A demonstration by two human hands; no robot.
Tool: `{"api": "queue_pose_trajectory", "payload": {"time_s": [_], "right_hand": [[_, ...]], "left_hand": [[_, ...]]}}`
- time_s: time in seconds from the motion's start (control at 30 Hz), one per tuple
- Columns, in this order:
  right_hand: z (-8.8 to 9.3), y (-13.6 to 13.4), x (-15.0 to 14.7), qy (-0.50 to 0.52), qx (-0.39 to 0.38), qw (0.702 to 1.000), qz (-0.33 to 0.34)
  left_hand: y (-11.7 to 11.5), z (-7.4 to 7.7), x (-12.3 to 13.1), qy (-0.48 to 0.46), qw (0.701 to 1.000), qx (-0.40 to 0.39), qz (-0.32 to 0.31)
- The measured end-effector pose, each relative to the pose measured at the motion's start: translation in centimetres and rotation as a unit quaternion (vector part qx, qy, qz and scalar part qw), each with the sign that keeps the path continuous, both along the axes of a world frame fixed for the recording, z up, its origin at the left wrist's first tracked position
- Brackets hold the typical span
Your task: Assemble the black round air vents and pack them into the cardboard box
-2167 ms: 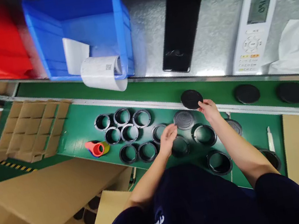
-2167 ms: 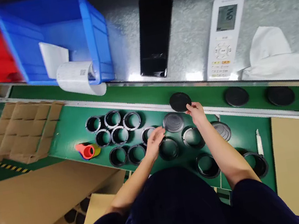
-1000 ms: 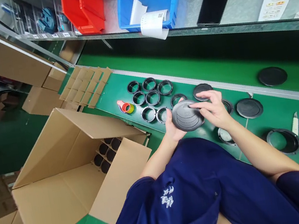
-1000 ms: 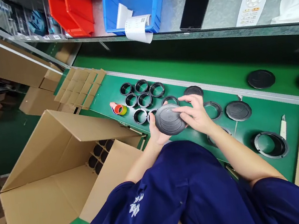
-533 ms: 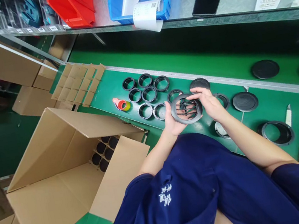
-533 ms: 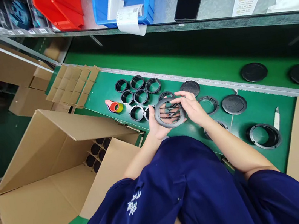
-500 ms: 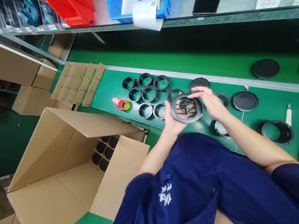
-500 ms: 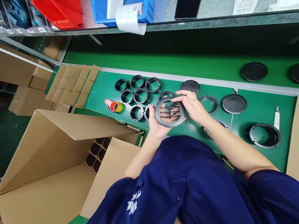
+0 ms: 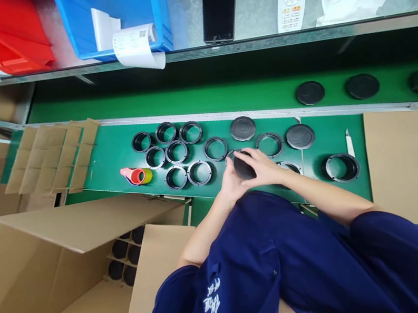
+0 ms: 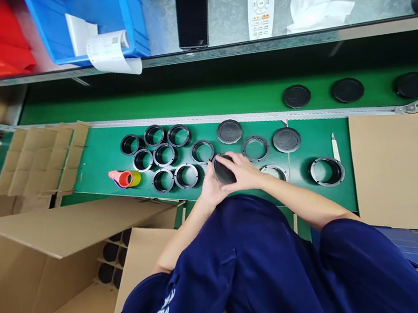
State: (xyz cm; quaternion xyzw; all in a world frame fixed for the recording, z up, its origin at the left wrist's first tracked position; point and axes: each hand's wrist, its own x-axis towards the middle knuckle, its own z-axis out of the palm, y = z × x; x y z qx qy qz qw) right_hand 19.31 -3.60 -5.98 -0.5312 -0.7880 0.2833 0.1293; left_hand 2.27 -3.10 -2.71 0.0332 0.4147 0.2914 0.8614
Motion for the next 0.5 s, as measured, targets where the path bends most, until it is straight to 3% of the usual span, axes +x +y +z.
{"api": "queue_pose_trajectory", "payload": {"time_s": [0.07, 0.13, 0.27, 0.5], "right_hand": [[-2.1, 1.0, 2.0, -0.059, 0.019, 0.991, -0.120], [-4.4, 1.9, 3.9, -0.120, 0.025, 0.972, -0.199], [-7.8, 2.9, 5.9, -0.180, 0.005, 0.966, -0.188], [-8.0, 3.4, 4.1, -0.147, 0.073, 0.966, -0.201]], "left_hand": [[0.7, -0.6, 0.0, 0.041, 0.999, -0.014, -0.025], [1.3, -1.2, -0.4, 0.065, 0.997, -0.012, -0.033], [2.4, -2.3, -1.4, 0.071, 0.997, -0.022, -0.034], [3.9, -3.8, -2.9, 0.148, 0.985, -0.079, -0.026]]}}
